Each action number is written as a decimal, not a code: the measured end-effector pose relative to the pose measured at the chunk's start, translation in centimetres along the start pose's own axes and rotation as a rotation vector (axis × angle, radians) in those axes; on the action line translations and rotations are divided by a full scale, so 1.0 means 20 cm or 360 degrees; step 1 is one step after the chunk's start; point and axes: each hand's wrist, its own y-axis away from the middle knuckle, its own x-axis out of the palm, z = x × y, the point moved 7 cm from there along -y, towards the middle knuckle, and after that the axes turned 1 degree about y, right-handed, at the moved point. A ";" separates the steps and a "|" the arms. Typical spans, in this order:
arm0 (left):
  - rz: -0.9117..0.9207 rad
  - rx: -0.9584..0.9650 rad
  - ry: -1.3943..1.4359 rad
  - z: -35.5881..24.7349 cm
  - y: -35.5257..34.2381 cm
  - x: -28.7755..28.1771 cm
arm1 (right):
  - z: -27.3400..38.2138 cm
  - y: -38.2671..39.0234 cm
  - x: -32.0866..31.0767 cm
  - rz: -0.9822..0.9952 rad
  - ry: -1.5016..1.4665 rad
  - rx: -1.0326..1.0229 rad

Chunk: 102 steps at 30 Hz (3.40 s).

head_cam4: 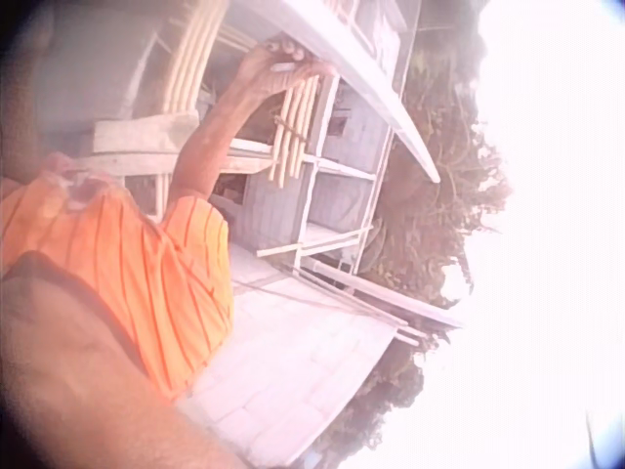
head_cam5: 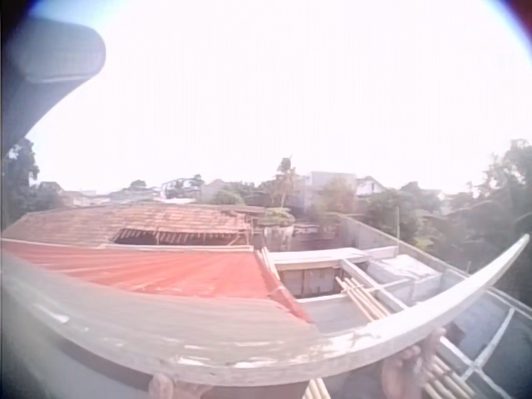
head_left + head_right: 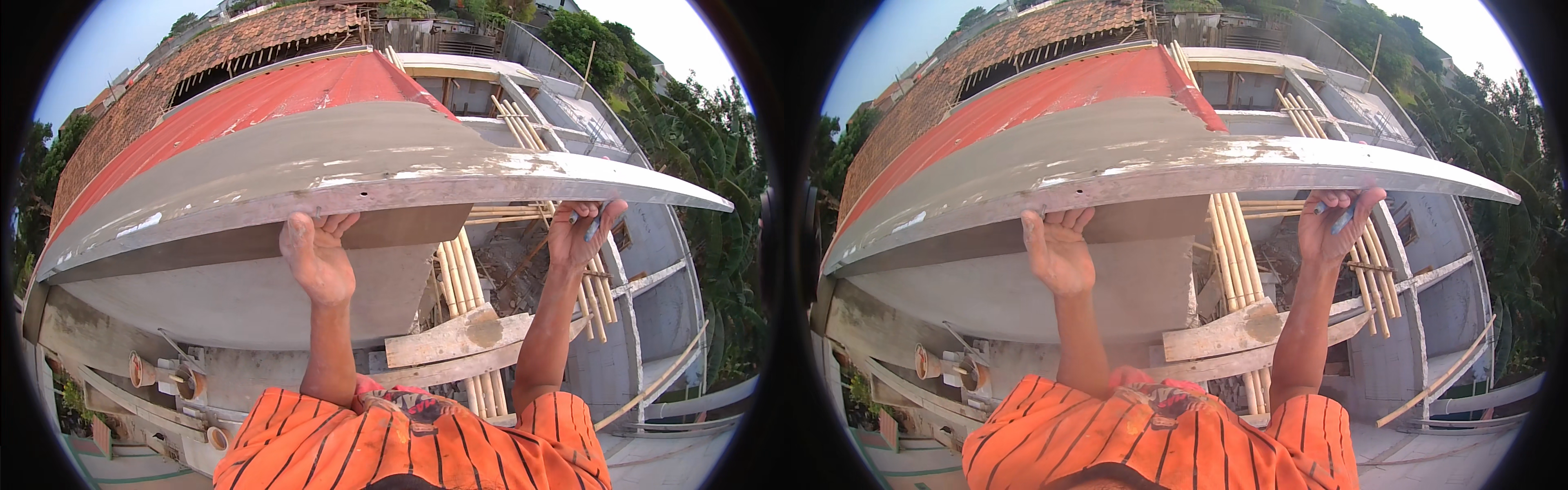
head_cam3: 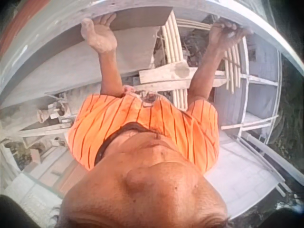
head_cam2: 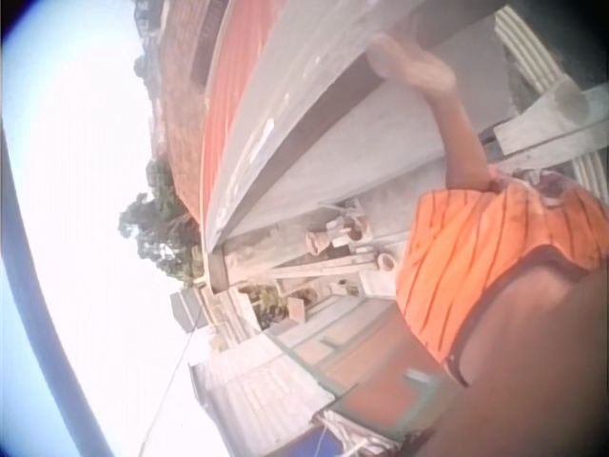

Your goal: The person uses pliers to remove nails from a wooden board attached to a wall. They then remove the board and use a trowel to smooth the wet plaster on the wall surface. Finally, they use a sponge to clean the wall edge.

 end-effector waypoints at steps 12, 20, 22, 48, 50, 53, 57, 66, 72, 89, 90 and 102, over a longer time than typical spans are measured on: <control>-0.0073 0.0024 0.0018 -0.02 0.00 0.04 | 0.00 0.14 -0.59 -0.0241 0.1910 0.0598; -0.0090 0.0062 0.0070 0.00 0.00 0.01 | -0.10 0.11 -0.57 0.0041 0.2395 0.0227; -0.0083 0.0064 0.0082 0.00 0.00 0.04 | -0.05 0.10 -0.63 -0.0001 0.2459 0.0329; -0.0065 0.0116 0.0285 0.01 -0.02 0.01 | 0.00 0.01 1.05 0.1779 0.4402 -0.0734; 0.0073 0.0110 0.0257 0.02 -0.02 -0.01 | 0.00 -0.01 1.07 0.1656 0.4362 -0.0914; 0.0017 0.0110 0.0206 0.01 -0.01 -0.04 | -0.05 0.01 1.04 0.1737 0.4357 -0.0907; 0.0033 0.0103 0.0246 0.02 -0.01 -0.03 | -0.03 -0.01 1.03 0.1860 0.4436 -0.0800; 0.0044 0.0136 0.0160 0.00 -0.01 -0.04 | -0.03 -0.02 1.03 0.1816 0.4312 -0.0947; -0.0078 0.0104 0.0277 -0.01 -0.02 0.02 | -0.03 0.01 1.02 0.1925 0.4387 -0.0835; -0.0190 0.0066 0.0283 -0.03 -0.02 0.03 | -0.01 -0.01 1.00 0.1979 0.4375 -0.0935; -0.0176 0.0065 0.0275 -0.03 -0.02 0.03 | 0.02 -0.03 1.01 0.1831 0.4417 -0.0968; -0.0027 0.0041 0.0079 -0.02 -0.02 0.02 | 0.01 -0.01 1.01 0.1794 0.4223 -0.1132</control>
